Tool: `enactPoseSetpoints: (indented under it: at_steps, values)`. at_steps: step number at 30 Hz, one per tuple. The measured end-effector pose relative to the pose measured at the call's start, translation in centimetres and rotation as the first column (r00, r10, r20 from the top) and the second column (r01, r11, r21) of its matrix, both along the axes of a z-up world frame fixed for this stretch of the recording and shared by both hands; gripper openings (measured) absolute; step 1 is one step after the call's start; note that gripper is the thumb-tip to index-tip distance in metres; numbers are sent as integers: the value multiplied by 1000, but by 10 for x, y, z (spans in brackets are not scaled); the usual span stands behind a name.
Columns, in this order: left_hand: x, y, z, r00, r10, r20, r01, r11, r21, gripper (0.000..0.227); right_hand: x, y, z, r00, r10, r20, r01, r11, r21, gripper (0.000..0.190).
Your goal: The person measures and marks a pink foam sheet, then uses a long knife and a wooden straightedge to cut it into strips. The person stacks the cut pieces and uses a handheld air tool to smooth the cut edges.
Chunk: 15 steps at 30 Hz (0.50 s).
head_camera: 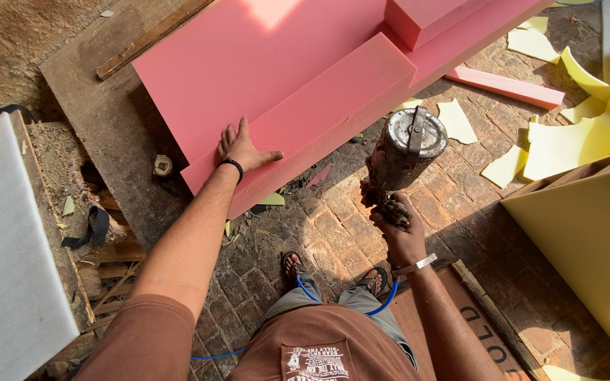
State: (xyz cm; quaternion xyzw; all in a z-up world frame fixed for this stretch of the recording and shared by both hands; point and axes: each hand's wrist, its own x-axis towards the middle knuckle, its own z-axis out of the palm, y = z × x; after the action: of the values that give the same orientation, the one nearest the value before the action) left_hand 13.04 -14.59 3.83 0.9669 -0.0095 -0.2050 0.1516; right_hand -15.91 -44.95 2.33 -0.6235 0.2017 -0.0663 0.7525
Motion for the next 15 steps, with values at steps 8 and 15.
enactPoseSetpoints:
  at_steps: [8, 15]
  values:
    - [22, -2, 25, 988, 55, -143, -40, 993, 111, 127, -3, 5, -1, 1000, 28, 5, -28, 1000, -14, 69]
    - [-4, 19, 21, 998, 20, 60, -14, 994, -107, 77, 3, 3, 1, 1000, -5, 29, 5, 1000, 12, 72]
